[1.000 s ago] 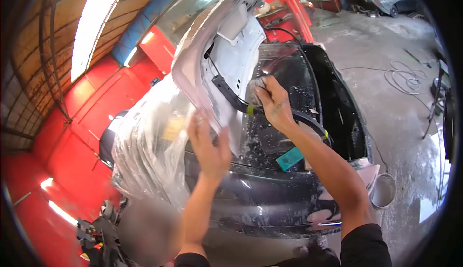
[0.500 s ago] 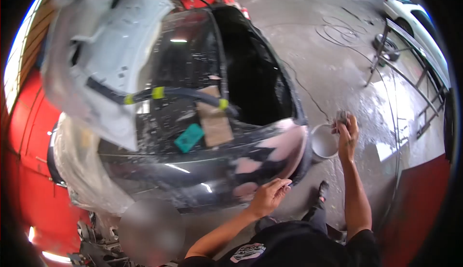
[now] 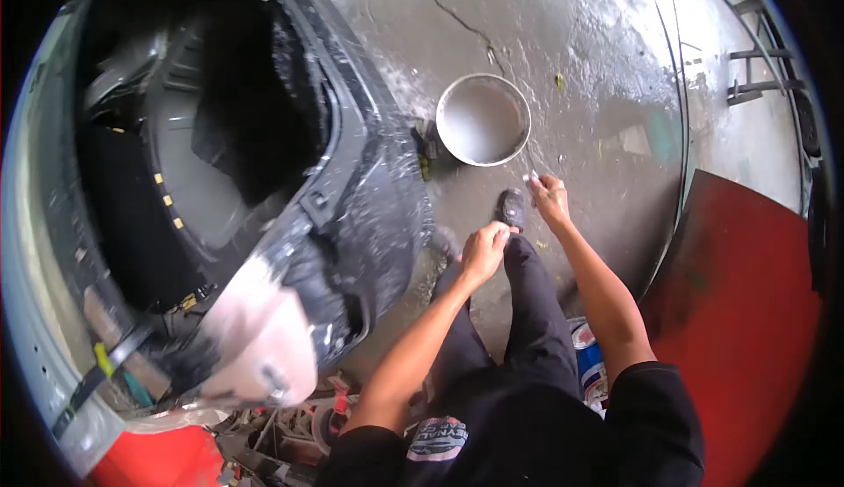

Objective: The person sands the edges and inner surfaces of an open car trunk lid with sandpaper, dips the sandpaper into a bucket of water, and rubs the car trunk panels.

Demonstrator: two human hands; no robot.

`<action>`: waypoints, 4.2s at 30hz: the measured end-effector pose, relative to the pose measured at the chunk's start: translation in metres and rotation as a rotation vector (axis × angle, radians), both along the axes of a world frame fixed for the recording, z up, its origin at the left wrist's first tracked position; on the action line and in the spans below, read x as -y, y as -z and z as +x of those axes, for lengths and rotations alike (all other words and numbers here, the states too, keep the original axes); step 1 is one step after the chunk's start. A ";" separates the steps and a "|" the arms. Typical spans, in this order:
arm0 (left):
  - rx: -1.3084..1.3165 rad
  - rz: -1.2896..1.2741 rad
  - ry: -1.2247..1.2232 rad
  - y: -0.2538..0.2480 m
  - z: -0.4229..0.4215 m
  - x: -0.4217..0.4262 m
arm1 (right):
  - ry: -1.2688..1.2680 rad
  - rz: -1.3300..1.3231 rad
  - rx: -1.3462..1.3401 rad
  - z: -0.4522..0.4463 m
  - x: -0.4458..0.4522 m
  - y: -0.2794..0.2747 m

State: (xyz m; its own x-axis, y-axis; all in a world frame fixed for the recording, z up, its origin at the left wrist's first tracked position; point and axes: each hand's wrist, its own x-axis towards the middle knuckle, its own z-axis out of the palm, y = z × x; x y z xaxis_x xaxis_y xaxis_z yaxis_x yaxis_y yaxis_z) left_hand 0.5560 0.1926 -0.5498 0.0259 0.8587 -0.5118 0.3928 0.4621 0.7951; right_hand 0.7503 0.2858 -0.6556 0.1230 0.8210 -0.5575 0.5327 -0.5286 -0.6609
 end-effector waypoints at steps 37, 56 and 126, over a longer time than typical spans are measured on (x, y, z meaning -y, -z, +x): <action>0.871 -0.525 -1.096 0.357 -0.009 -0.177 | -0.618 0.512 -0.251 -0.070 -0.107 0.214; 0.471 0.214 -0.600 -0.101 0.004 -0.161 | -0.347 0.394 -0.405 -0.056 -0.150 -0.227; 0.465 0.420 -0.550 -0.286 -0.002 -0.136 | -0.229 0.224 -0.819 -0.030 -0.108 -0.368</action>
